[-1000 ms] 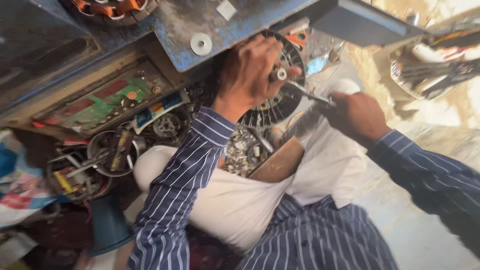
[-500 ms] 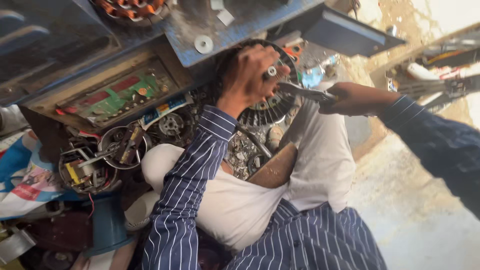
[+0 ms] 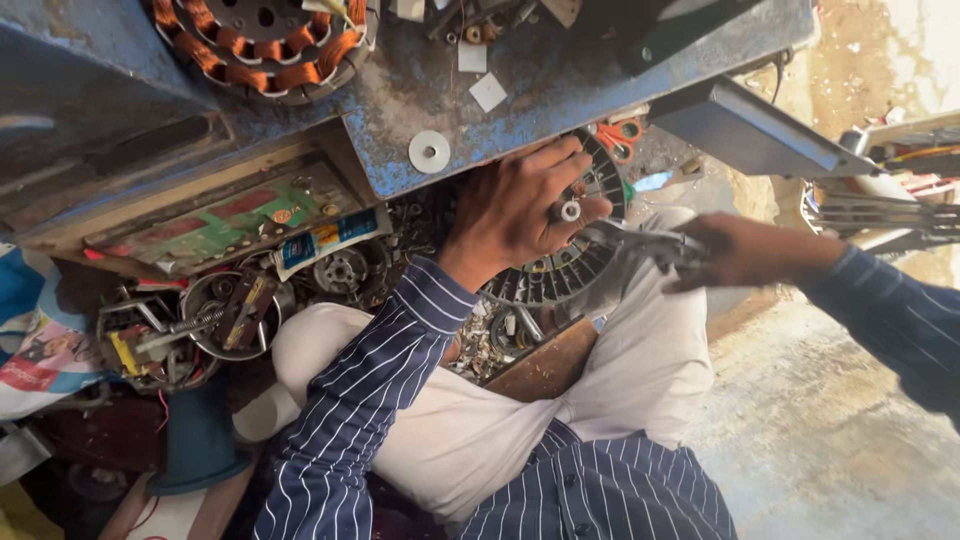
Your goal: The person uses cutters to trim copper wire windings on a motor stator. They hold the stator by hand and manipulate the wires with the tool while sitting on the floor.
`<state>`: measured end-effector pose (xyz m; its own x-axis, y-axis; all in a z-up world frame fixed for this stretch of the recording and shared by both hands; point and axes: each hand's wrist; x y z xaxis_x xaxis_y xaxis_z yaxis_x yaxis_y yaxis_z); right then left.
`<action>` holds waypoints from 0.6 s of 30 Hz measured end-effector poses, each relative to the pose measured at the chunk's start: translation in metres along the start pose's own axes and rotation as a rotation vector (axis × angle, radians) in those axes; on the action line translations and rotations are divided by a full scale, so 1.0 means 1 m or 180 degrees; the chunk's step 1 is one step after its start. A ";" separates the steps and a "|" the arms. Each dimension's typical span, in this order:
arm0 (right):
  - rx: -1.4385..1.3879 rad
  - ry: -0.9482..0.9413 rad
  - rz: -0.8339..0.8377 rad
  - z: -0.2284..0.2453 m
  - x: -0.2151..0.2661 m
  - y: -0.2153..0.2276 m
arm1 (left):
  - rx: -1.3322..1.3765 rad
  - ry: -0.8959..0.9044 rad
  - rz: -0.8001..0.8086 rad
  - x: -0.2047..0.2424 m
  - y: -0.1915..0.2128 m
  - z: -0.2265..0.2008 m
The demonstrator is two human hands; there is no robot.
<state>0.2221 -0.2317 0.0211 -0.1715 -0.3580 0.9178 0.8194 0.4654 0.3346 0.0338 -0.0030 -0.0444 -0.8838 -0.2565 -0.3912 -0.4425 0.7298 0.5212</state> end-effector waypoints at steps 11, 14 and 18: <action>0.0621 0.1046 -0.2401 -0.037 0.047 -0.056 | -0.0172 0.0101 0.0154 -0.004 0.012 -0.013; 0.0835 0.0353 -0.2260 -0.031 0.057 -0.061 | -0.0248 -0.0247 -0.0451 0.000 0.005 -0.006; 0.0668 0.0649 -0.2403 -0.029 0.043 -0.065 | -0.0226 -0.0030 -0.0021 -0.003 0.009 -0.006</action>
<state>0.1770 -0.3006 0.0326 -0.5176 -0.7675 0.3782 0.3993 0.1742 0.9001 0.0312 0.0001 -0.0339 -0.8796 -0.2547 -0.4018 -0.4581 0.6813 0.5709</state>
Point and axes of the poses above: each hand's wrist, its own x-axis away from the middle knuckle, its own y-axis out of the back of the hand, z = x × y, and after that the axes turned 1 degree about y, right-handed
